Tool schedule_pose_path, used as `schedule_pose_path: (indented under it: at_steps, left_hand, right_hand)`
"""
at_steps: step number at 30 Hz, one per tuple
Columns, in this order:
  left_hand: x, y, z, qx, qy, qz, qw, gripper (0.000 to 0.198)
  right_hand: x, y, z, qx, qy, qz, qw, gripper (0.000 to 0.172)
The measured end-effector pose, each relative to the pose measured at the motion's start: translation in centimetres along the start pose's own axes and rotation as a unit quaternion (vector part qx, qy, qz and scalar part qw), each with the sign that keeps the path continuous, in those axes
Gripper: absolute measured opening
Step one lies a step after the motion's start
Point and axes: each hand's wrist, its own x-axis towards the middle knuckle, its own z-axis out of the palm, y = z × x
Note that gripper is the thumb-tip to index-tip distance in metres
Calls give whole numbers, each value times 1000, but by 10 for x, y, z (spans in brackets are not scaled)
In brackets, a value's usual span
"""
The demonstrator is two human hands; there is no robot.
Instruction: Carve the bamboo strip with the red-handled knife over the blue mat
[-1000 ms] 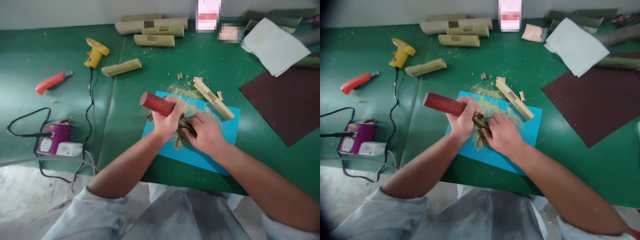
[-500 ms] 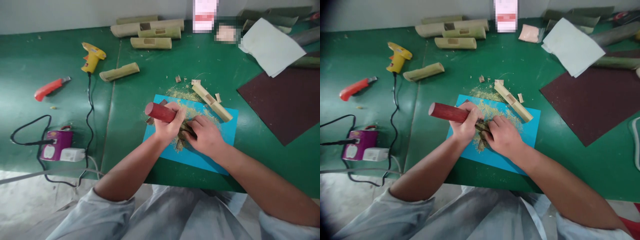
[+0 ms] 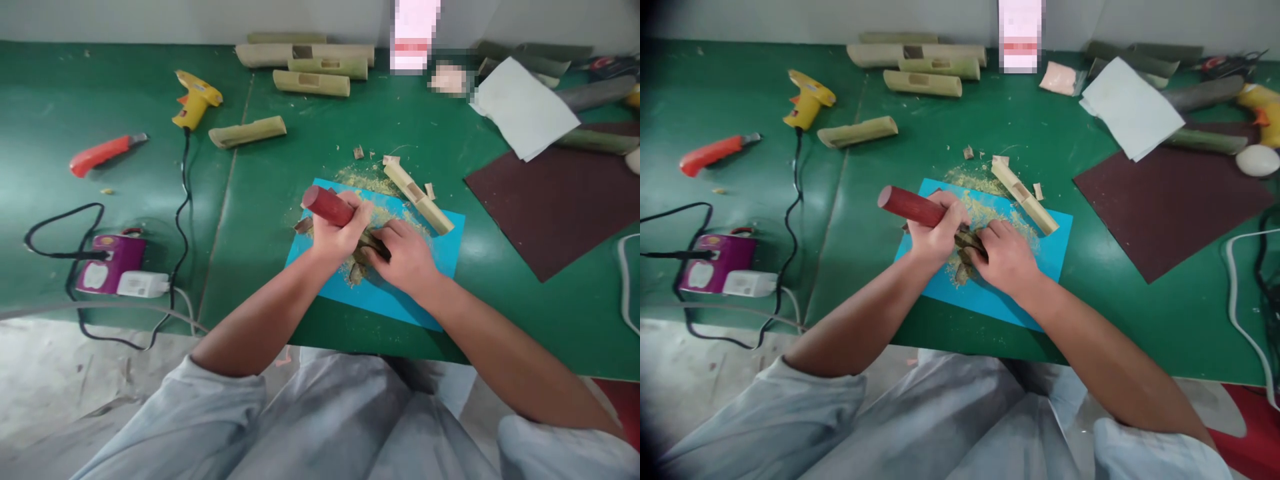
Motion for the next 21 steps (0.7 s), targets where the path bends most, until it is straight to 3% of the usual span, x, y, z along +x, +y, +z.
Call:
schedule_pose_path:
  at_steps: [7,21]
  left_hand:
    - [1,2,-4,6,-25,12,1000,48]
    - [-4,20,2,44,-5,-30,999,40]
  right_hand:
    - [0,4,3,4,25,-25,999,23]
    - [-2,-1,6,0,6,-35,999,25]
